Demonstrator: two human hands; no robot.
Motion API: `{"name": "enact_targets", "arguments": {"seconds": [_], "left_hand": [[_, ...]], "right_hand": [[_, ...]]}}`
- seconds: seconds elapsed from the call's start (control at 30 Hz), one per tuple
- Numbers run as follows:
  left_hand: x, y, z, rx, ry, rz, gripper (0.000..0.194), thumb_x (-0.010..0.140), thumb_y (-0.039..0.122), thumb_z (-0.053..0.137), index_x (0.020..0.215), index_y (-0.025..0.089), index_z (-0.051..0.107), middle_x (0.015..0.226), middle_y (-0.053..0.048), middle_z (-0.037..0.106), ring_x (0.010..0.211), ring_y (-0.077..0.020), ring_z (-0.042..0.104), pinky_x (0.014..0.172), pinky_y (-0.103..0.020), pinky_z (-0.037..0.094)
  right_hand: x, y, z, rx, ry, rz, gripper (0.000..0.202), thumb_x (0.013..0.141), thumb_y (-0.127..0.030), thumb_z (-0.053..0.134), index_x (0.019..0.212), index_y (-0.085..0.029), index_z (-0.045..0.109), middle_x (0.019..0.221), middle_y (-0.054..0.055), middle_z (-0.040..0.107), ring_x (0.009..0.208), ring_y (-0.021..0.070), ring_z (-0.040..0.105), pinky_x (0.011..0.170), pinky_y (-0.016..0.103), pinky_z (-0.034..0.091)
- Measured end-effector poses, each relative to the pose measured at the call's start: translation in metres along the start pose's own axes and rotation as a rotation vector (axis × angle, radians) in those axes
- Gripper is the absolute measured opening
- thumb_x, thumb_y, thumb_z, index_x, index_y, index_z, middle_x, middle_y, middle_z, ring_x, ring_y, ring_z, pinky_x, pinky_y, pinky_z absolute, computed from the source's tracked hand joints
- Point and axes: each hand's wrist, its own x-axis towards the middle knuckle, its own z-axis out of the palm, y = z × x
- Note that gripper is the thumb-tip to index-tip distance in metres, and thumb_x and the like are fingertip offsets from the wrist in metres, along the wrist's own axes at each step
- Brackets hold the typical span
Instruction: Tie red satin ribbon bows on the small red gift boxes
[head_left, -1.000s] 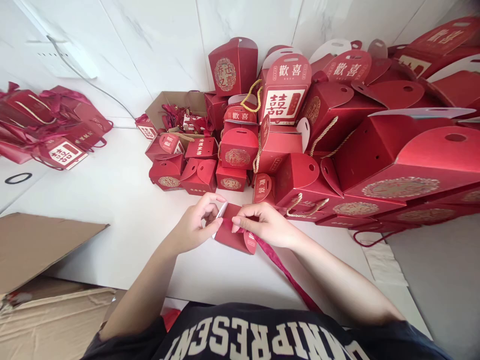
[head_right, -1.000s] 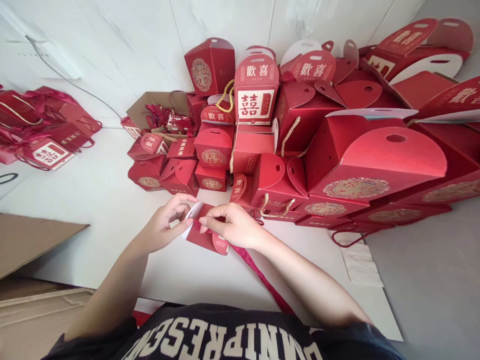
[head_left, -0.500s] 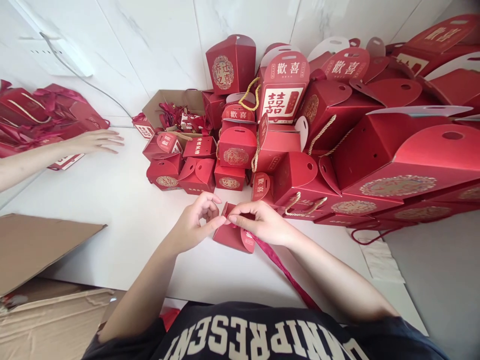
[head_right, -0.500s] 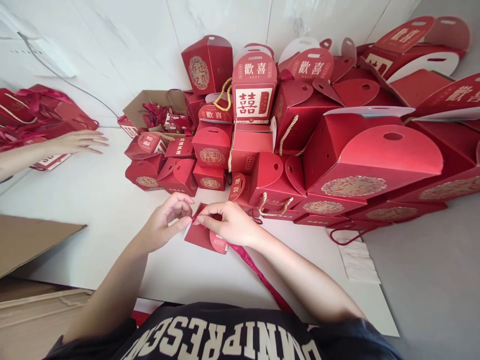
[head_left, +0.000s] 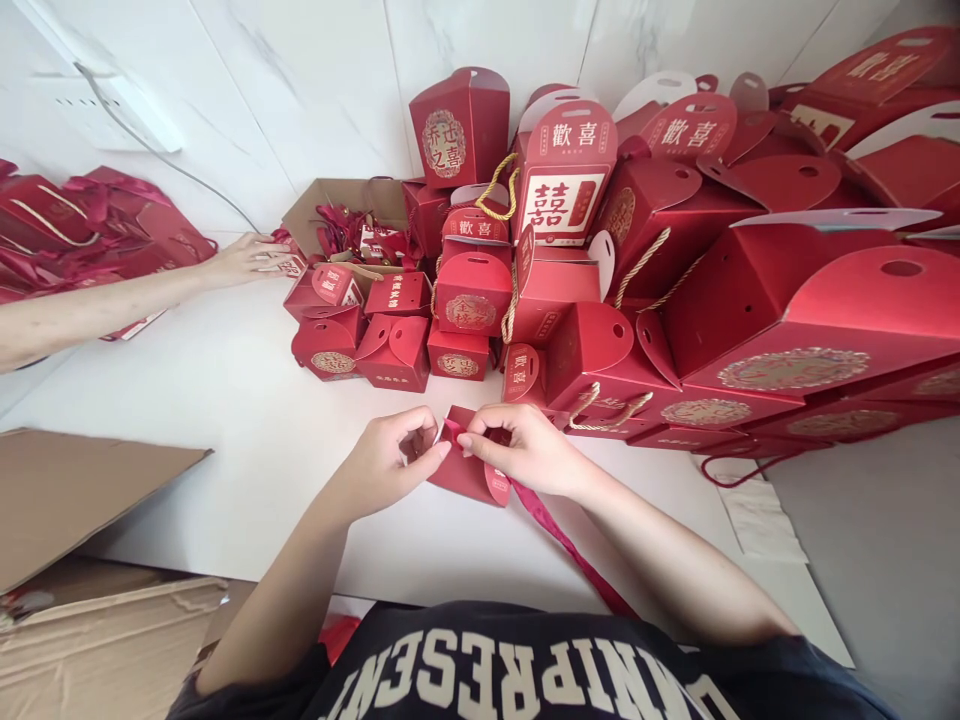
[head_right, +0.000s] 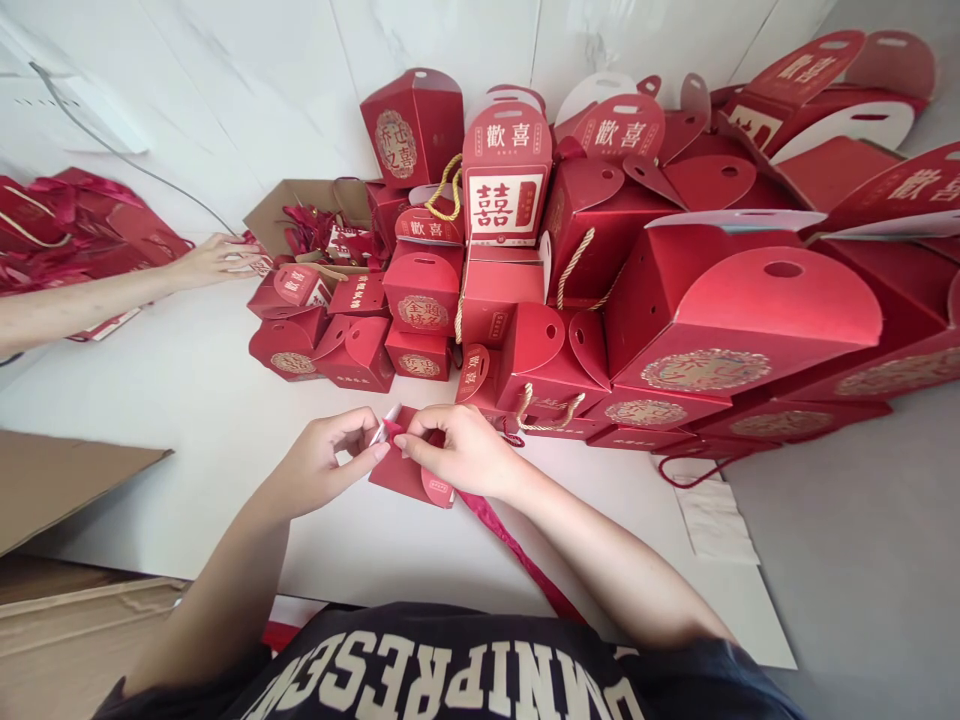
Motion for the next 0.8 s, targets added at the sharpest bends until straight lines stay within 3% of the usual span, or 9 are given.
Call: {"name": "enact_targets", "arguments": {"seconds": [0.3, 0.8], "left_hand": [[0.002, -0.018, -0.002, -0.148, -0.046, -0.027, 0.029, 0.093, 0.033, 0.054, 0.071, 0.017, 0.043, 0.066, 0.003, 0.042, 0.061, -0.01, 0.04, 0.056, -0.025, 0.03], [0.004, -0.007, -0.004, -0.156, -0.112, -0.001, 0.03, 0.092, 0.037, 0.058, 0.072, 0.017, 0.047, 0.067, 0.003, 0.046, 0.063, -0.0102, 0.044, 0.058, -0.023, 0.035]], "right_hand": [[0.001, -0.001, 0.0, 0.024, -0.082, -0.045, 0.027, 0.094, -0.033, 0.057, 0.074, -0.017, 0.067, 0.071, -0.001, 0.069, 0.067, 0.0117, 0.061, 0.068, 0.023, 0.043], [0.01, -0.003, 0.006, -0.046, -0.073, -0.077, 0.026, 0.095, -0.029, 0.055, 0.074, -0.017, 0.064, 0.075, -0.001, 0.066, 0.066, 0.0109, 0.055, 0.065, 0.024, 0.04]]}}
